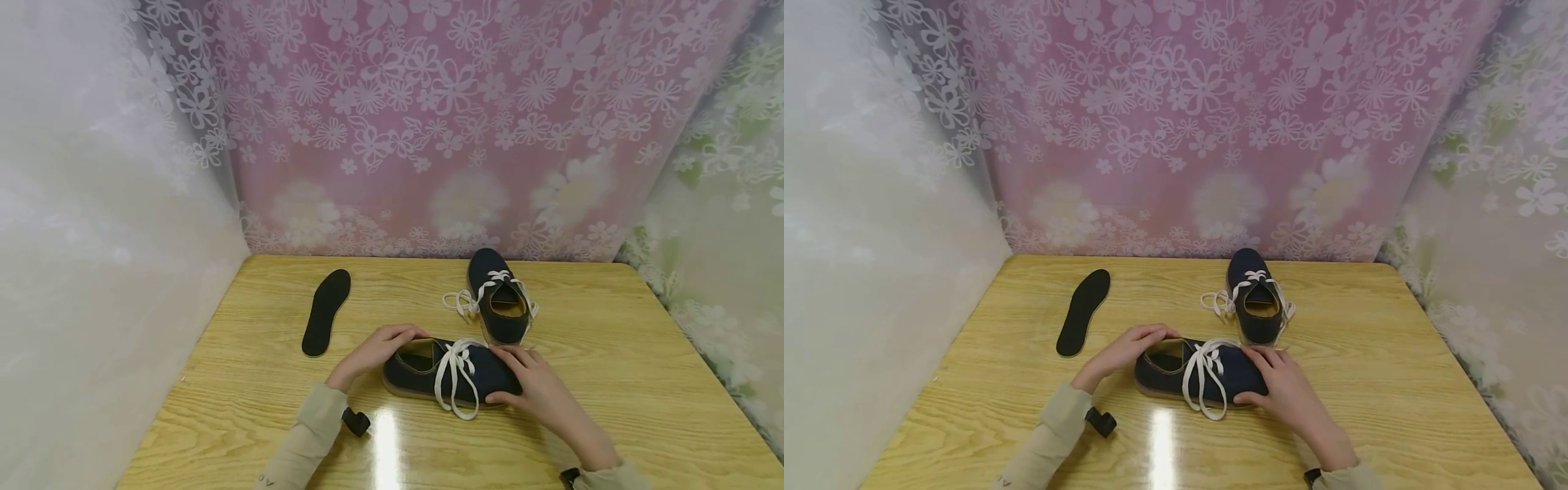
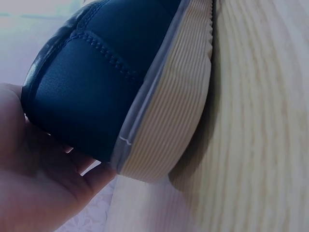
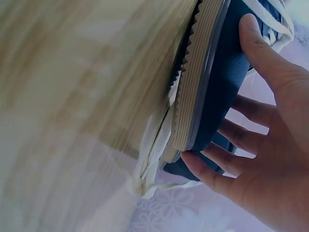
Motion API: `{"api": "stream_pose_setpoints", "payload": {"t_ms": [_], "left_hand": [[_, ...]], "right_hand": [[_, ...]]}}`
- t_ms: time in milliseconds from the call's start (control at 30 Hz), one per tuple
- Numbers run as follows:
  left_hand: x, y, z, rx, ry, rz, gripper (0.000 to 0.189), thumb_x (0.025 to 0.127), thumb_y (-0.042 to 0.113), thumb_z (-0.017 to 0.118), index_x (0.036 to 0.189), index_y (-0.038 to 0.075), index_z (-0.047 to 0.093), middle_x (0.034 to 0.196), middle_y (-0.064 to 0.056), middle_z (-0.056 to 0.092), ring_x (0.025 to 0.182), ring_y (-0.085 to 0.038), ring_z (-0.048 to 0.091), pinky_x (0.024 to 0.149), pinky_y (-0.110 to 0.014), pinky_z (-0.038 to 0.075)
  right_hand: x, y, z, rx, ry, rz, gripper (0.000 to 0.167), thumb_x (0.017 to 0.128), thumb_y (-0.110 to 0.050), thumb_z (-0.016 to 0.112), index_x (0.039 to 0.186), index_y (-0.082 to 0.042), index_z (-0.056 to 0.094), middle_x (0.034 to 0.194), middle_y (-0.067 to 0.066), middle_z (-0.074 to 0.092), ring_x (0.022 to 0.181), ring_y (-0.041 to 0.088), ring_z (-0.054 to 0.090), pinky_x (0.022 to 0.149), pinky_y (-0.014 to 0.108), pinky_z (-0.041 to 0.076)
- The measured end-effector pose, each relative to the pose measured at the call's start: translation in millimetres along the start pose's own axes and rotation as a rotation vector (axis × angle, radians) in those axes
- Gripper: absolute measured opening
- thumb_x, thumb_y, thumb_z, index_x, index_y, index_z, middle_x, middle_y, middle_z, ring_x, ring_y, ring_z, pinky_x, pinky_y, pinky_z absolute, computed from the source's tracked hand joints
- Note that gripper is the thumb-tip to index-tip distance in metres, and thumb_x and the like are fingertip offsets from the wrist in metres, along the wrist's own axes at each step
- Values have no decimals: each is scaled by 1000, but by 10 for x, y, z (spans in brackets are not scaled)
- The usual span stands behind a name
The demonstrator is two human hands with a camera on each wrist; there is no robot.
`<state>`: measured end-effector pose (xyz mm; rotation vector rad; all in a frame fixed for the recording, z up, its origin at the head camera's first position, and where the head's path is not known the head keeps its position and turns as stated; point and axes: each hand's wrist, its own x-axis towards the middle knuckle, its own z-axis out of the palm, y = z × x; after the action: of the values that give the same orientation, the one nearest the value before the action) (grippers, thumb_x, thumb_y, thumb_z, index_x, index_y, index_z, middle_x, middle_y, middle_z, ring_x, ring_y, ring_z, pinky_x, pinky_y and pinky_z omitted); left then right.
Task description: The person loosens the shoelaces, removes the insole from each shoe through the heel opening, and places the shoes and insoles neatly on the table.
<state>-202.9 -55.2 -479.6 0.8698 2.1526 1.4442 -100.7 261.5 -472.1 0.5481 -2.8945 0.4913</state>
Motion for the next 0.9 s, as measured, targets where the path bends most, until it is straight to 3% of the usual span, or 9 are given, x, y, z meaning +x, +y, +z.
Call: {"api": "stream_pose_setpoints", "payload": {"t_ms": [467, 700, 900], "left_hand": [[-82, 0, -117, -17, 31, -6, 34, 111, 13, 39, 131, 8, 66, 136, -8, 63, 128, -24, 57, 110, -43, 44], [-117, -24, -124, -53, 63, 18, 35, 112, 16, 39, 133, 7, 65, 136, -10, 63, 129, -27, 56, 111, -45, 42], [-152, -56, -172, -44, 109, 12, 31, 111, 17, 44, 129, 11, 68, 132, -6, 66, 125, -22, 59, 108, -42, 46]], "right_hand": [[125, -136, 76, -18, 16, -66, 81, 77, -42, 86, 144, -6, 56, 134, 18, 58, 121, 45, 55, 100, 61, 45], [183, -192, 99, -37, 4, -90, 82, 80, -41, 84, 146, -6, 53, 135, 21, 57, 122, 46, 54, 101, 62, 44], [249, -246, 126, -47, -9, -122, 81, 83, -39, 80, 150, -7, 49, 138, 24, 55, 124, 47, 53, 99, 63, 45]]}}
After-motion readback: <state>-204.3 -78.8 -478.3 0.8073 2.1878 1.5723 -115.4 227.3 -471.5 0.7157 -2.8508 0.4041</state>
